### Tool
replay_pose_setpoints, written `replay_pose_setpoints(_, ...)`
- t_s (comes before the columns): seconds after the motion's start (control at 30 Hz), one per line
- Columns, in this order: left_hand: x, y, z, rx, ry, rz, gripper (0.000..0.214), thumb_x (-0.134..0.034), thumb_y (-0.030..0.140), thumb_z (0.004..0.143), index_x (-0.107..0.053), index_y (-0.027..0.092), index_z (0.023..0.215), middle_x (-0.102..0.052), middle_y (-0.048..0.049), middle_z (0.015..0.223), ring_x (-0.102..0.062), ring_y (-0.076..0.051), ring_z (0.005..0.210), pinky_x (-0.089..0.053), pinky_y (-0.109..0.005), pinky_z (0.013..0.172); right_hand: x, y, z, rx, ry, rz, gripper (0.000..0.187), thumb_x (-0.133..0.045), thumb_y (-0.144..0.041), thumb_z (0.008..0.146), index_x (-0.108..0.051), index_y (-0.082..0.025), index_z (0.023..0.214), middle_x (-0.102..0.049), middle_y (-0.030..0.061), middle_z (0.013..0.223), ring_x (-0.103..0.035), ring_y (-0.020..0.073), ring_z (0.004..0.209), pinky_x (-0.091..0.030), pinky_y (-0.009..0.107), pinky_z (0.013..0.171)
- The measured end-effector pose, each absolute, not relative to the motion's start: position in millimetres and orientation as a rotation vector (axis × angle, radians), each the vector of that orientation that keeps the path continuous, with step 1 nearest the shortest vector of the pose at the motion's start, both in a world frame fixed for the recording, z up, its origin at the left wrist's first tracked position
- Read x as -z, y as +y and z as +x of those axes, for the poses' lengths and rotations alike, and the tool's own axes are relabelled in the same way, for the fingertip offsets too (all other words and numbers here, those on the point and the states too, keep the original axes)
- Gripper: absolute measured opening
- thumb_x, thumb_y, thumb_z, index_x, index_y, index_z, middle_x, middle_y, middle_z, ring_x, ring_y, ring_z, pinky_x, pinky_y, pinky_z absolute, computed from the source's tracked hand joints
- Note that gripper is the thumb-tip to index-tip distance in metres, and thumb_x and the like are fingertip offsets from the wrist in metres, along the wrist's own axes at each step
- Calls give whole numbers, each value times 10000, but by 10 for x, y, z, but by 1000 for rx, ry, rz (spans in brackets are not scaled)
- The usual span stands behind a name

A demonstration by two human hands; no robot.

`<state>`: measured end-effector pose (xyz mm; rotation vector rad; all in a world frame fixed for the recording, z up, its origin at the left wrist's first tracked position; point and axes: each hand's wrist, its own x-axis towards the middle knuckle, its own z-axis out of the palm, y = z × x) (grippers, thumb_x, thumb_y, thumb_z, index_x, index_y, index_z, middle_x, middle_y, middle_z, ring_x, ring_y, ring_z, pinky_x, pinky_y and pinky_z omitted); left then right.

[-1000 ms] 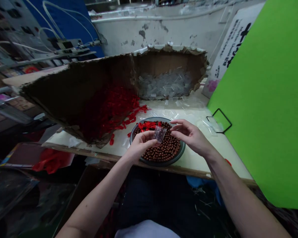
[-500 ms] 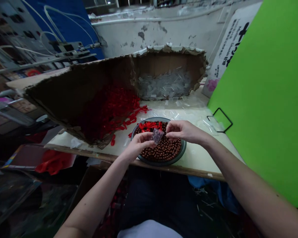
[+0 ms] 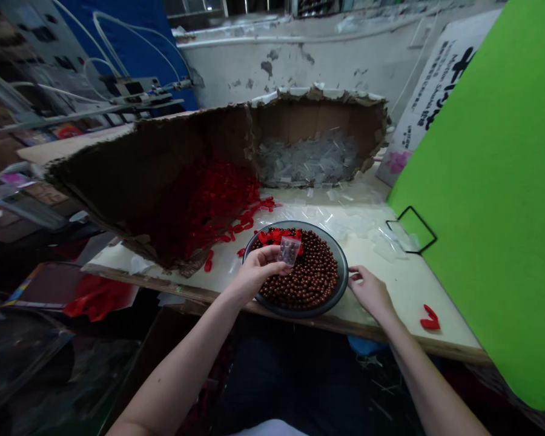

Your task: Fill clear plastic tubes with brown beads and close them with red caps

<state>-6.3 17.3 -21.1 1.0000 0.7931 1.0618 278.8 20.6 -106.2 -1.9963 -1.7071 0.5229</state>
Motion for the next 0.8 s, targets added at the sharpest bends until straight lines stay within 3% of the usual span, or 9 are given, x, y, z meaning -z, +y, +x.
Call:
replay_pose_setpoints(0.27,247,251,7,-1094,792,992,276,-740,243,682,-664,129,921,-688,-33,794,-633,-124,692,-478,-239,665,1406,96,2571,-527,-1778,-1986,359,-472,-267,783,-628,-162,1088,-696,156,1077,-644,312,1010,-486,379,817)
replay_pose_setpoints(0.43,368,336,-5,-1166,849,953,261,-723,312,717,-647,132,891,-670,-25,785,-617,-115,700,-486,-238,683,1335,217,2707,-544,-1731,-2070,406,-506,-253,758,-617,-179,1141,-721,144,970,-675,326,872,-477,379,720)
replay_pose_setpoints(0.63,436,401,55,-1183,764,894,255,-691,338,760,-564,174,908,-696,-41,863,-672,-173,824,-520,-280,716,1381,333,2838,-645,-1626,-2078,382,-585,-280,714,-630,-235,1090,-736,56,854,-684,222,677,-480,303,618)
replay_pose_setpoints(0.8,470,459,76,-1237,733,840,293,-675,345,782,-525,181,973,-708,-59,890,-701,-196,816,-522,-275,685,1198,400,2935,-549,-1563,-2074,354,-573,-348,757,-645,-195,1069,-716,92,990,-683,229,745,-504,354,720)
